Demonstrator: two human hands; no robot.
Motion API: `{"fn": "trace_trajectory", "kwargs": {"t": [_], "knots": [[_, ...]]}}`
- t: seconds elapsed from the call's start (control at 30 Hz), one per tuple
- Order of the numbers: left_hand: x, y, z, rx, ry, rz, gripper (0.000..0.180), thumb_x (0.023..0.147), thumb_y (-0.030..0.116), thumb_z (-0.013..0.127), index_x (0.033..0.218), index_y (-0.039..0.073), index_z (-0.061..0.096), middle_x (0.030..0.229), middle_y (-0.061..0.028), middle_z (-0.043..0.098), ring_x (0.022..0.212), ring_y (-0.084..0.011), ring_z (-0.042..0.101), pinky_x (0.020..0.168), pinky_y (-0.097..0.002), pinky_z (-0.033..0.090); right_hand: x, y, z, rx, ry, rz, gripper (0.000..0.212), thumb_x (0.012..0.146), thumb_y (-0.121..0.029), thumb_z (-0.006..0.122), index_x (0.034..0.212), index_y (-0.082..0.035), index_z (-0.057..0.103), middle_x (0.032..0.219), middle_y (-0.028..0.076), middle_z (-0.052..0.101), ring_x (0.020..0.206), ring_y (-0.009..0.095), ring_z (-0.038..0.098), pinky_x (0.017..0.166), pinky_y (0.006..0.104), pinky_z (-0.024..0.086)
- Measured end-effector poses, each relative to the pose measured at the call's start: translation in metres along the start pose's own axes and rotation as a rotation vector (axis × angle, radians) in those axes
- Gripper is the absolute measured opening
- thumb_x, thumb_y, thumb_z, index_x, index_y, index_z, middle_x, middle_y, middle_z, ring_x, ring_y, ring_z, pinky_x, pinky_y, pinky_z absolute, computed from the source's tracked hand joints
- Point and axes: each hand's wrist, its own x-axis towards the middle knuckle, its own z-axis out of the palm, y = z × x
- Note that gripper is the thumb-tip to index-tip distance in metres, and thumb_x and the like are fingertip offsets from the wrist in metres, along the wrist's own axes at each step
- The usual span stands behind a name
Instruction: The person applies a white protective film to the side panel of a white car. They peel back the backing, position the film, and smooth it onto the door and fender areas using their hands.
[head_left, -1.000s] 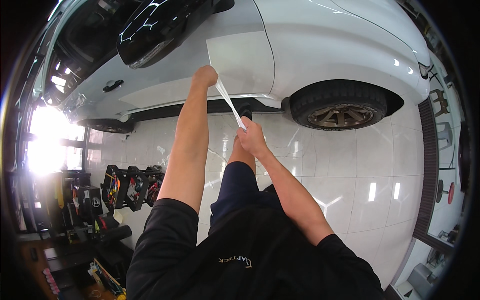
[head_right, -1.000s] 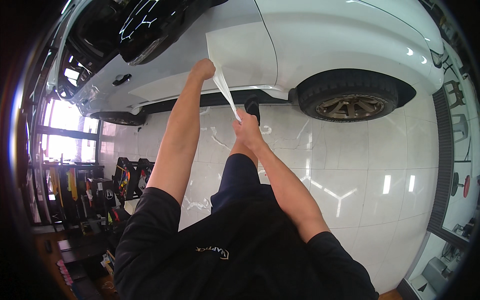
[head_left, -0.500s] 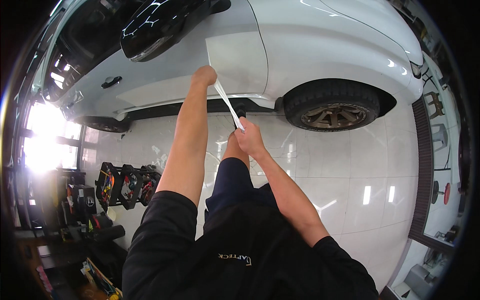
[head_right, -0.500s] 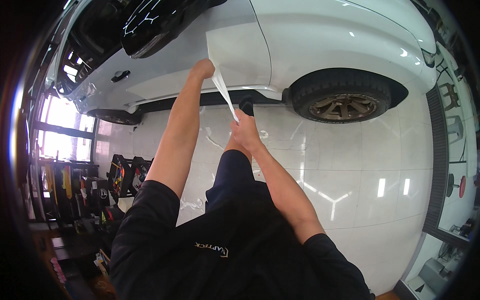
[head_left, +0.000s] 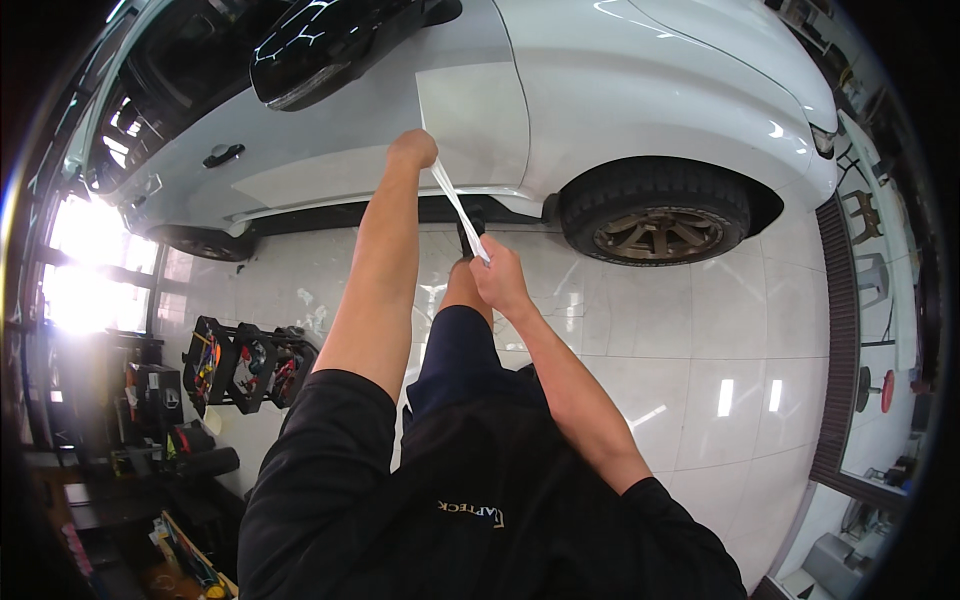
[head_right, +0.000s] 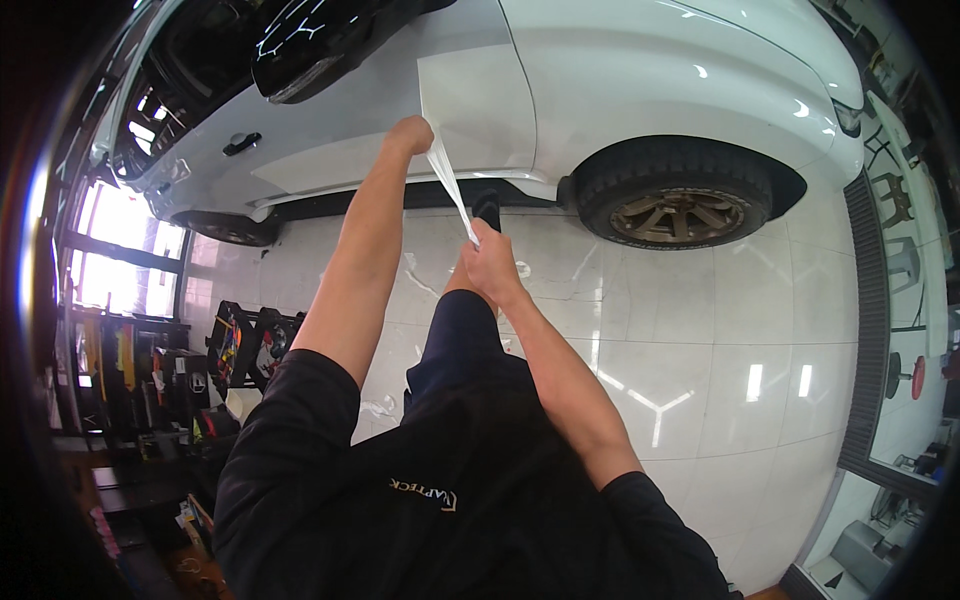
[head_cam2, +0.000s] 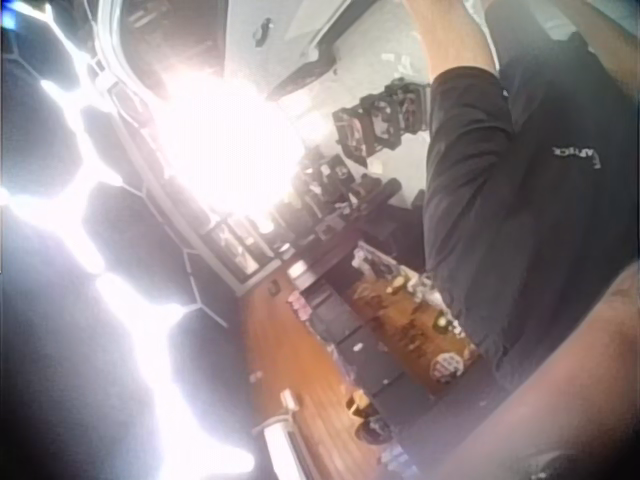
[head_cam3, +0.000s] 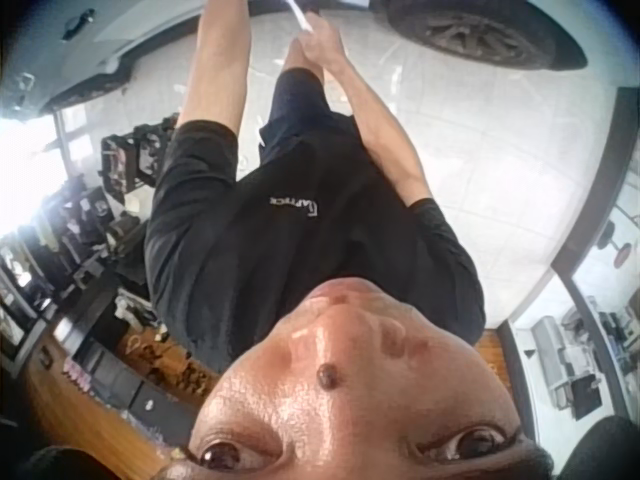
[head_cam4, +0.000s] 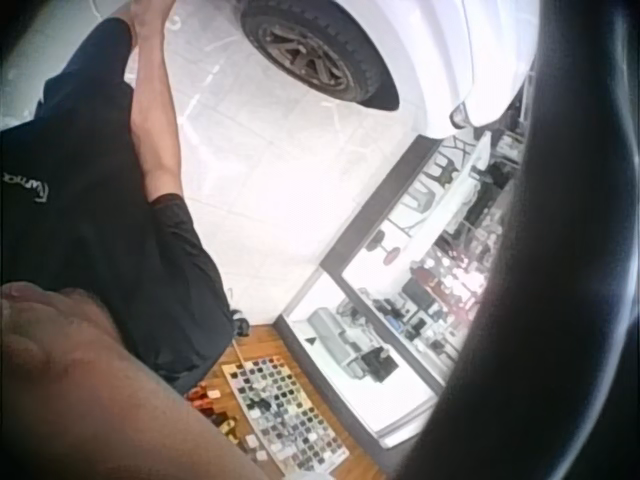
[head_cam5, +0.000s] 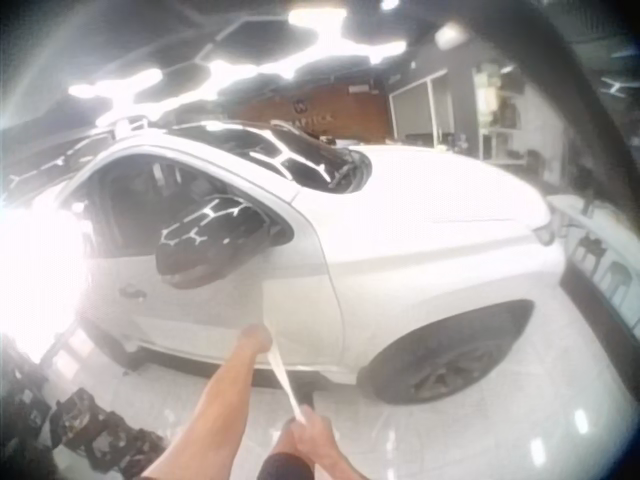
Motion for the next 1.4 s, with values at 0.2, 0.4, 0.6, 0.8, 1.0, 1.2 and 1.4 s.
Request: {"fn": "trace_trajectory", "kwargs": {"t": [0.2, 0.4, 0.6, 0.8, 1.0, 1.2, 1.4], "knots": [[-0.01, 0.006, -0.001, -0.036, 0.01, -0.047, 0.031, 0.088, 0.013, 0.056, 0.114, 0.006, 0.072, 0.124, -0.0179, 0.067, 0.117, -0.0335, 0.063, 0.096, -0.0411, 0.052, -0.009, 0.0, -0.006, -0.005, -0.007, 0.01, 0.012, 0.084, -0.01, 0.055, 0.082, 0.001, 0.052, 0.06, 0.015, 0.048, 0.054, 0.018, 0.043, 0.053, 0.0369, 0.04], [-0.012, 0.011, 0.005, -0.031, 0.003, -0.021, 0.032, 0.088, 0.013, 0.056, 0.115, 0.006, 0.072, 0.124, -0.0178, 0.067, 0.117, -0.0332, 0.063, 0.096, -0.0413, 0.052, -0.017, -0.005, -0.016, -0.012, -0.028, -0.004, 0.011, 0.084, -0.006, 0.054, 0.083, 0.002, 0.047, 0.068, 0.026, 0.052, 0.061, 0.044, 0.047, 0.058, 0.0438, 0.043], [-0.007, 0.008, 0.018, -0.032, 0.019, -0.008, 0.031, 0.088, 0.014, 0.057, 0.114, 0.006, 0.072, 0.124, -0.0178, 0.067, 0.116, -0.0336, 0.063, 0.095, -0.0418, 0.052, -0.025, -0.007, -0.025, -0.035, -0.038, -0.015, 0.012, 0.084, -0.007, 0.054, 0.082, 0.002, 0.047, 0.068, 0.026, 0.051, 0.06, 0.041, 0.044, 0.058, 0.0434, 0.043], [-0.014, 0.018, 0.016, -0.036, 0.024, -0.014, 0.031, 0.087, 0.012, 0.061, 0.115, 0.006, 0.072, 0.123, -0.0175, 0.067, 0.116, -0.0338, 0.064, 0.094, -0.0428, 0.052, -0.033, -0.01, -0.033, -0.012, -0.036, -0.015, 0.012, 0.084, -0.007, 0.054, 0.082, 0.002, 0.047, 0.066, 0.025, 0.051, 0.057, 0.038, 0.043, 0.056, 0.042, 0.041], [-0.016, 0.022, 0.02, -0.014, -0.003, -0.014, 0.031, 0.087, 0.012, 0.063, 0.116, 0.007, 0.072, 0.124, -0.0164, 0.067, 0.115, -0.033, 0.065, 0.094, -0.0434, 0.053, -0.042, -0.01, -0.038, -0.022, -0.047, -0.023, 0.013, 0.084, -0.008, 0.054, 0.082, 0.002, 0.048, 0.065, 0.024, 0.052, 0.056, 0.036, 0.046, 0.055, 0.042, 0.042], [-0.029, 0.031, 0.014, -0.01, -0.021, -0.028, 0.032, 0.088, 0.012, 0.062, 0.118, 0.008, 0.071, 0.125, -0.0159, 0.067, 0.116, -0.0329, 0.064, 0.093, -0.0442, 0.053, -0.051, -0.016, -0.045, -0.042, -0.032, -0.037, 0.011, 0.084, -0.007, 0.055, 0.082, 0.003, 0.048, 0.063, 0.023, 0.052, 0.053, 0.035, 0.046, 0.053, 0.0415, 0.041], [-0.044, 0.037, 0.01, 0.013, -0.015, -0.018, 0.033, 0.088, 0.012, 0.061, 0.12, 0.009, 0.071, 0.127, -0.0154, 0.066, 0.117, -0.0322, 0.064, 0.094, -0.0432, 0.053, -0.059, -0.015, -0.049, -0.045, -0.015, -0.091, 0.011, 0.083, -0.006, 0.056, 0.081, 0.003, 0.049, 0.061, 0.023, 0.051, 0.051, 0.034, 0.046, 0.052, 0.0412, 0.041]]}}
